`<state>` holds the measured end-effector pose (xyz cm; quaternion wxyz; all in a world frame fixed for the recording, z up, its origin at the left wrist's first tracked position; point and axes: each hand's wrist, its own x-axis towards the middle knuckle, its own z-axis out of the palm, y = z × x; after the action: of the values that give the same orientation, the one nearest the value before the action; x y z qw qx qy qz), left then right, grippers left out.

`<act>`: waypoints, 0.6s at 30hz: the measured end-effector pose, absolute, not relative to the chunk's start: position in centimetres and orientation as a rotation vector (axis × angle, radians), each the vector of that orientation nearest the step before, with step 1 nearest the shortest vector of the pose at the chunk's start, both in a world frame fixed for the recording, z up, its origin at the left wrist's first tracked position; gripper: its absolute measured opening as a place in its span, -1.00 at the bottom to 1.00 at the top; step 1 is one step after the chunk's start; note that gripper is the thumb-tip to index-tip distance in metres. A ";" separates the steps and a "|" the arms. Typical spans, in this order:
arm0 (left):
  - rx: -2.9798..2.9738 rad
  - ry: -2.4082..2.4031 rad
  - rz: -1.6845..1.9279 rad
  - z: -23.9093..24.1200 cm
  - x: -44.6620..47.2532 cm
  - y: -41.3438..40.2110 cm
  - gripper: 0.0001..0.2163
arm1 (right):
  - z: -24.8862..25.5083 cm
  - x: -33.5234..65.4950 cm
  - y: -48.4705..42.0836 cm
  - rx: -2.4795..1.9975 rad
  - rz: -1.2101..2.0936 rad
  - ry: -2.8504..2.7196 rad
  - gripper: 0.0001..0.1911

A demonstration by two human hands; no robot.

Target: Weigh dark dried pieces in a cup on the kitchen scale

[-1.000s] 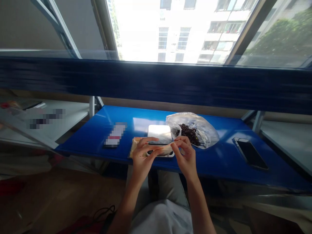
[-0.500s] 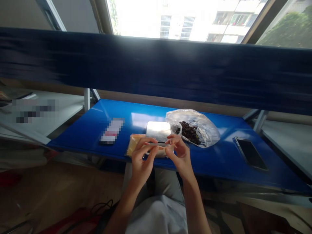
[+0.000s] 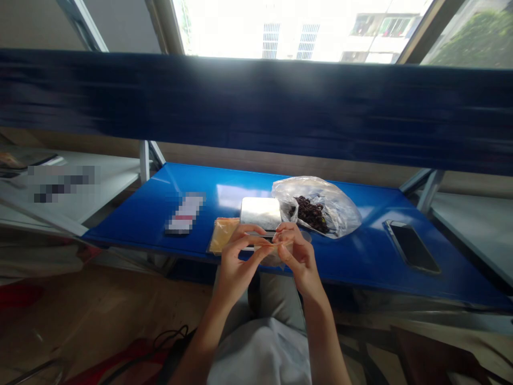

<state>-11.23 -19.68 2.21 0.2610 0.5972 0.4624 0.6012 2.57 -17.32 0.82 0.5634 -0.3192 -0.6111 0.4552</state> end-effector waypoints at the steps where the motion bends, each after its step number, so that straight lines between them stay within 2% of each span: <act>1: 1.625 1.245 1.628 2.2 -11.1 -19.6 -0.87 | 0.8 2.6 -17.4 -0.764 1.060 -1.435 -0.80; 7: 1.744 1.395 1.659 2.3 -11.2 -19.8 -0.95 | 0.2 2.3 -17.1 -0.793 0.982 -1.366 -0.87; 12: 1.668 1.401 1.722 1.8 -12.1 -19.3 -0.88 | -0.1 2.4 -16.8 -0.751 1.009 -1.435 -0.86; 15: 1.632 1.387 1.756 1.4 -12.4 -19.0 -0.87 | -0.1 2.4 -16.7 -0.713 1.089 -1.484 -0.84; 18: 1.629 1.363 1.732 1.3 -12.7 -18.9 -0.90 | 0.0 2.4 -16.5 -0.736 1.030 -1.479 -0.76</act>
<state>-12.67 -18.94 1.31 0.1992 0.5823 0.4874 0.6194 2.35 -16.53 0.00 0.5626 -0.3124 -0.6282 0.4373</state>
